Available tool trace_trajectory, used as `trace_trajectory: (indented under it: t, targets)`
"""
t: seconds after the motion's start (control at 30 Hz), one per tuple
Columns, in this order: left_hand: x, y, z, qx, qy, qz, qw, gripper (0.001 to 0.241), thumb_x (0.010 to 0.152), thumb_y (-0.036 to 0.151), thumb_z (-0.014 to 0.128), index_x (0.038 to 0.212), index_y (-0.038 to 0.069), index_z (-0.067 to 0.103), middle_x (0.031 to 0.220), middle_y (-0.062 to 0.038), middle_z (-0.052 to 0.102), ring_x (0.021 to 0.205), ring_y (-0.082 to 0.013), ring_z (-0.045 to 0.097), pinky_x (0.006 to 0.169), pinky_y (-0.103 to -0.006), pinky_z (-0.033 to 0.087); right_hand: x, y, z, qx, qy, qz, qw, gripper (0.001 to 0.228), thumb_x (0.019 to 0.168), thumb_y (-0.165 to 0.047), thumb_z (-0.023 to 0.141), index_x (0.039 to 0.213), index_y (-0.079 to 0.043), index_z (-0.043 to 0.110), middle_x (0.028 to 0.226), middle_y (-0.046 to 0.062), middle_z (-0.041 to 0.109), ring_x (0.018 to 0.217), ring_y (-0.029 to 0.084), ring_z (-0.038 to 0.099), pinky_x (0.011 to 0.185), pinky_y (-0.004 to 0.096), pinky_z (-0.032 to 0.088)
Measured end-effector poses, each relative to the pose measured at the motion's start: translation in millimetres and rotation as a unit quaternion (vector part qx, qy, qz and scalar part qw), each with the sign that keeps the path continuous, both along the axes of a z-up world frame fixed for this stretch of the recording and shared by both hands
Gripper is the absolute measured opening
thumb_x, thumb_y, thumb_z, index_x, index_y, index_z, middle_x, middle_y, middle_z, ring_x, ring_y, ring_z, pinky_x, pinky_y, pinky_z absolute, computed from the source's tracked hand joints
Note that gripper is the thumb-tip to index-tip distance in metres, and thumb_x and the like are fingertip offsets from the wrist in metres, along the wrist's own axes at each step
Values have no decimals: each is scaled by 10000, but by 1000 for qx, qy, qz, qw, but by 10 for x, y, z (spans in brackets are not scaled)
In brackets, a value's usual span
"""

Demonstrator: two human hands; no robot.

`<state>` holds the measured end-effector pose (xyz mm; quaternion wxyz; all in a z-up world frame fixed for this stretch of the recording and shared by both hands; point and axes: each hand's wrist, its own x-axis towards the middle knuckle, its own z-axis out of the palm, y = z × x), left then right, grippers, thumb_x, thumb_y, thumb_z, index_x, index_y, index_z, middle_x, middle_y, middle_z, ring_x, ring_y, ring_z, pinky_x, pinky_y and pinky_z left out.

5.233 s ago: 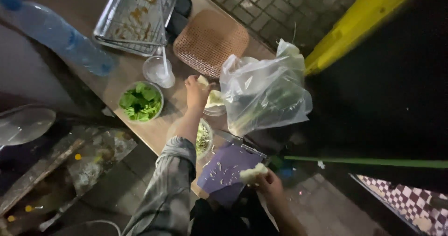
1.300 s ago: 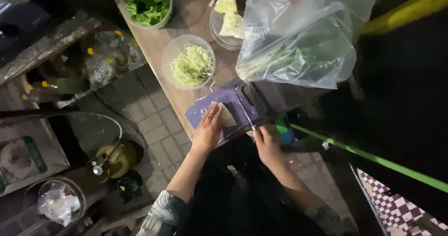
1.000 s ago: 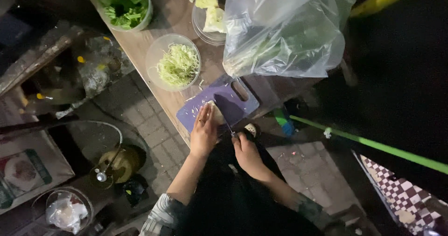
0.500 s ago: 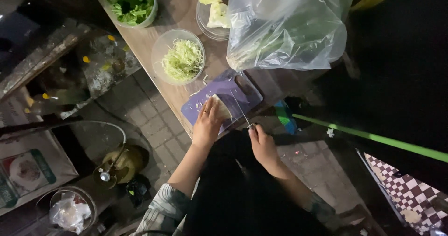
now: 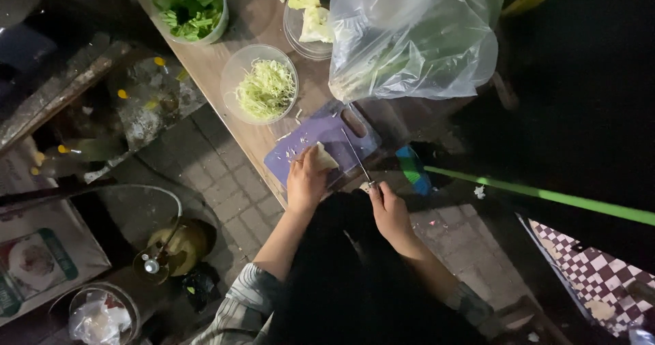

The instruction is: The person is shredding cabbage with a knife on a cutting board and transferring the shredded pieces into a bowl.

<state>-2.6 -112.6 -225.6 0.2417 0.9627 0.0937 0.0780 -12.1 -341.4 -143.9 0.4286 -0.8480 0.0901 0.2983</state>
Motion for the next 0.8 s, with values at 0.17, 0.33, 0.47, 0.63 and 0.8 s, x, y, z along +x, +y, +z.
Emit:
trace_trajectory:
  t: [0.17,0.33,0.47,0.63,0.8]
  targets:
    - [-59,-34,4,15,-46,-37,998,702,712,159,843,1373,123,609,1249,-160,689,1075,-390,707,906,-454,584,7,30,154,6,5,-9,1000,584,1078,-474,443,1366,13,588,1293,285,660,1209,426,629,997,547,527]
    - [-94,-23,-73,56,-71,-63,994,699,707,136,787,1381,98,607,1260,-152,684,1088,-366,708,952,-423,566,-8,36,171,9,-8,-11,1000,560,1071,-432,474,1353,40,585,1260,307,663,1193,455,623,989,580,526]
    - [-49,9,-169,96,-58,-70,991,681,712,228,783,1365,125,621,1231,-108,692,1076,-323,712,934,-396,571,9,41,201,9,-23,-7,1000,535,1079,-415,474,1353,28,593,1263,293,670,1196,446,626,981,568,529]
    - [23,72,-182,98,-49,-67,992,635,736,300,809,1331,143,654,1165,-95,718,1022,-318,731,881,-391,586,-9,48,147,18,-37,-16,999,525,1075,-427,484,1336,13,603,1246,310,667,1195,471,616,969,587,527]
    - [115,151,95,9,-21,-19,1000,603,763,222,814,1343,156,667,1141,-137,737,1005,-356,733,846,-437,600,-21,49,178,25,-25,-21,999,510,1074,-424,496,1323,2,620,1261,274,678,1207,425,627,1000,536,531]
